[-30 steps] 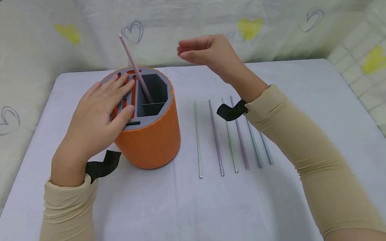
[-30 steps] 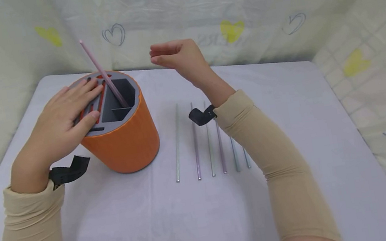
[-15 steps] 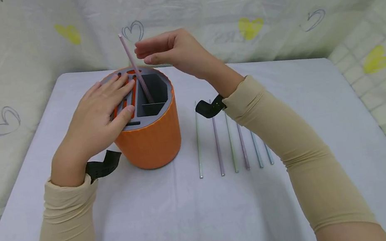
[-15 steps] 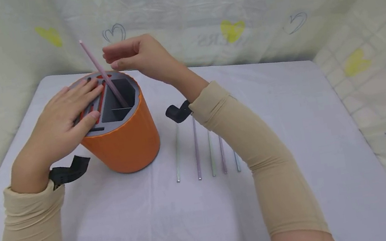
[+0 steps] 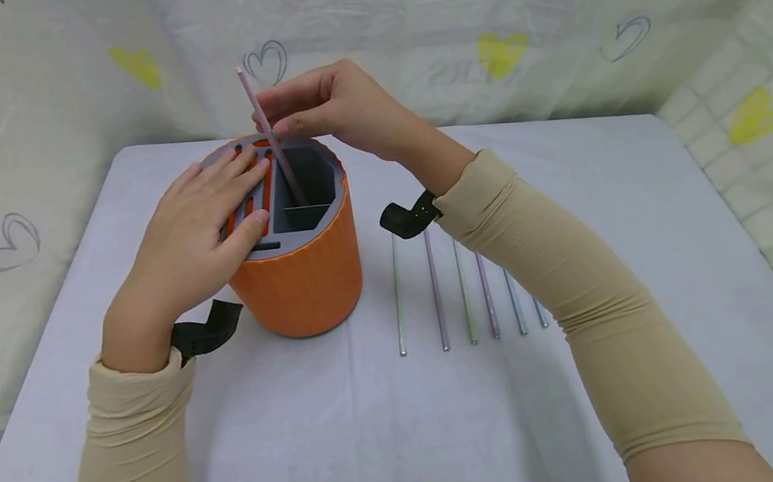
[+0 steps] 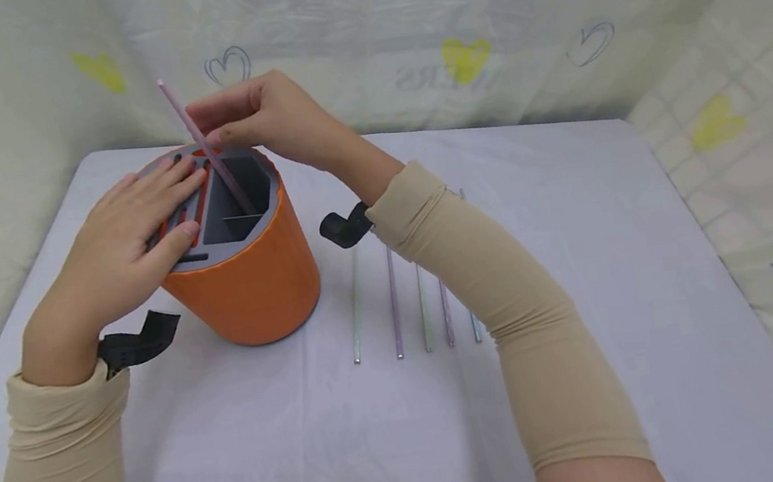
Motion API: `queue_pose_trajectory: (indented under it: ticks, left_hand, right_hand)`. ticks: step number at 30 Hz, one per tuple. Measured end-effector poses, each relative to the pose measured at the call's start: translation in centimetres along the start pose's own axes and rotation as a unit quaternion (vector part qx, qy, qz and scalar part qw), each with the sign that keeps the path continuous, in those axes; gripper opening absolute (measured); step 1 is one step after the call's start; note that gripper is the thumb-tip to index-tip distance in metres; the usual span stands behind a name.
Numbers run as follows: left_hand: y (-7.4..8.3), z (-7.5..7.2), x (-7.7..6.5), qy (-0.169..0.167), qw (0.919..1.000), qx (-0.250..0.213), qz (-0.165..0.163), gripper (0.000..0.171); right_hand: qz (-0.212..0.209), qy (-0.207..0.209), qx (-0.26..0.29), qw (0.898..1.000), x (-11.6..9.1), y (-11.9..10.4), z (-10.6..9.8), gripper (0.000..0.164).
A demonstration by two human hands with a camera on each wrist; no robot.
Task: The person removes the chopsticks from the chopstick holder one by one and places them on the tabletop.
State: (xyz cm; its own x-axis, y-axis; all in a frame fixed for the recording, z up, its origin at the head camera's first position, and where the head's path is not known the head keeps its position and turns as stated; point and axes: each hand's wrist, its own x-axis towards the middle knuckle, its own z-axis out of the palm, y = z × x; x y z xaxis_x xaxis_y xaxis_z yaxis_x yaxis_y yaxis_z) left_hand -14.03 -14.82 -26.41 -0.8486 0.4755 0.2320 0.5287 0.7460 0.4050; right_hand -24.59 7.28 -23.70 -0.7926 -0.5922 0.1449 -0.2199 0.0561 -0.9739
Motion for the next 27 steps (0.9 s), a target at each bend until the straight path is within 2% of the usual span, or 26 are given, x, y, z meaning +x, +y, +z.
queue_pose_trajectory:
  ticks: [12, 19, 24, 27]
  left_hand:
    - [-0.1, 0.1, 0.2, 0.005, 1.0000, -0.001, 0.005, 0.054]
    - [-0.1, 0.2, 0.2, 0.005, 1.0000, -0.003, 0.004, 0.054]
    - [-0.1, 0.2, 0.3, 0.004, 1.0000, -0.001, 0.003, 0.054]
    - [-0.1, 0.2, 0.3, 0.005, 1.0000, -0.002, 0.002, 0.054]
  right_hand:
    - [0.000, 0.036, -0.003, 0.999, 0.1, 0.2, 0.2, 0.027]
    - [-0.006, 0.072, 0.006, 0.997, -0.5, -1.2, -0.1, 0.025]
    - [-0.030, 0.099, 0.041, 0.994, -1.0, -3.2, -0.4, 0.021]
    - [-0.072, 0.108, 0.040, 0.991, -1.5, -4.3, -0.8, 0.019]
